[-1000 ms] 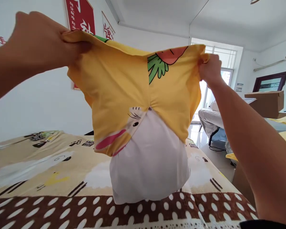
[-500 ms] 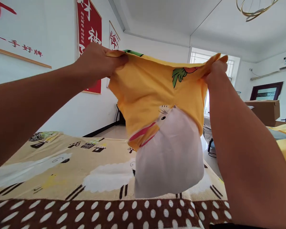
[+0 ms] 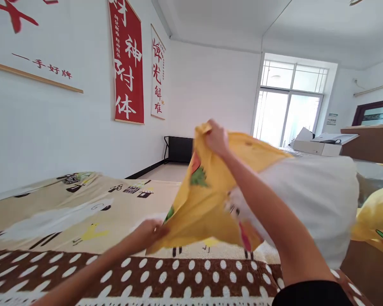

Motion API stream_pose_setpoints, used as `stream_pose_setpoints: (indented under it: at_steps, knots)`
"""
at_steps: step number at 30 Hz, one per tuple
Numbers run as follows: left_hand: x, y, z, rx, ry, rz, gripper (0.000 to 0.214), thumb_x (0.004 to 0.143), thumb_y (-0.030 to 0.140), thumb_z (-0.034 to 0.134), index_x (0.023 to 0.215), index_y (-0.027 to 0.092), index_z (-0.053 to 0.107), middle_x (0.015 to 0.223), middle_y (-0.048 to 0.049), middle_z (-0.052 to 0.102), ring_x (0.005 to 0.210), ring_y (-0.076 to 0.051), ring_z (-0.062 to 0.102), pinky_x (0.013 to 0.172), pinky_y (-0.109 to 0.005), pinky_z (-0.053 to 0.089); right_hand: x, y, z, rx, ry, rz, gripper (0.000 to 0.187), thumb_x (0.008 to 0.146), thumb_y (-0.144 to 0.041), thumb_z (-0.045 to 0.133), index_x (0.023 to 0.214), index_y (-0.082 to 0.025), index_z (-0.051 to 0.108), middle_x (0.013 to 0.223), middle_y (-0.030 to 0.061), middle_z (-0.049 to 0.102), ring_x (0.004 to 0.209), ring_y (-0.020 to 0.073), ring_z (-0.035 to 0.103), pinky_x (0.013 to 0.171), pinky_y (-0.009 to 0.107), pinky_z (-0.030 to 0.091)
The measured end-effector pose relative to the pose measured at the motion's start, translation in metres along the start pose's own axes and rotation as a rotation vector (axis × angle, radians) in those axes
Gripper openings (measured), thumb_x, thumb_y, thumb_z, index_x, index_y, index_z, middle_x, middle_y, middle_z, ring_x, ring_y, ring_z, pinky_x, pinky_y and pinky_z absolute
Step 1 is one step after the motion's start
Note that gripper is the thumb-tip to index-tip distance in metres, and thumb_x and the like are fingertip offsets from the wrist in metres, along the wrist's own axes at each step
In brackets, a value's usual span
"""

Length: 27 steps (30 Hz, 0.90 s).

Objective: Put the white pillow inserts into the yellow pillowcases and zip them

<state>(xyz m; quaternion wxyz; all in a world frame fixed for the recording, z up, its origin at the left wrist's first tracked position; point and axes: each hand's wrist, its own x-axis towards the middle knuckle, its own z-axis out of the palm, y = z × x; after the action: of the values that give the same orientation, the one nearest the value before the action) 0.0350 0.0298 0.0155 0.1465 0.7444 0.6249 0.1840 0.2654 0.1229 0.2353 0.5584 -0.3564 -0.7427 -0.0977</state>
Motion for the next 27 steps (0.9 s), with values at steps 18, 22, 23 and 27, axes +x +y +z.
stream_pose_setpoints:
  at_steps: [18,22,23,27]
  knots:
    - [0.022,0.021,-0.031,-0.990,0.622,0.065,0.035,0.062,0.039,0.073,0.088,0.016,0.068,0.081,-0.0012,0.065,0.073,-0.015,0.054,0.063,-0.022,0.042,-0.080,-0.037,0.042,0.089,-0.914,-0.253,0.036,0.079,-0.027,0.055,0.115,-0.026,0.054,0.109,-0.0022,0.061,0.085,0.0099,0.057,0.072,0.020,0.042]
    - [0.014,0.011,-0.027,-1.183,0.582,0.001,0.037,0.059,0.043,0.077,0.084,0.017,0.069,0.083,-0.0014,0.066,0.074,-0.016,0.056,0.062,-0.022,0.046,-0.090,0.037,-0.032,0.048,-1.071,-0.084,0.058,0.076,-0.019,0.053,0.133,-0.020,0.041,0.129,0.0078,0.050,0.097,0.0148,0.057,0.080,0.027,0.045]
    - [0.013,0.009,-0.027,-1.213,0.578,-0.014,0.038,0.057,0.043,0.078,0.083,0.018,0.069,0.083,-0.0017,0.066,0.075,-0.016,0.057,0.063,-0.022,0.047,-0.100,0.054,-0.049,-0.039,-1.094,-0.051,0.062,0.073,-0.016,0.053,0.134,-0.022,0.041,0.129,0.0073,0.051,0.106,0.0181,0.054,0.087,0.031,0.043]
    - [0.009,0.010,-0.026,-1.296,0.606,-0.106,0.042,0.052,0.043,0.080,0.085,0.019,0.071,0.093,-0.0030,0.068,0.083,-0.019,0.060,0.066,-0.023,0.051,-0.165,0.096,-0.090,-0.273,-0.961,-0.027,0.070,0.072,-0.014,0.050,0.139,-0.028,0.035,0.138,0.0051,0.043,0.130,0.0247,0.033,0.105,0.043,0.025]
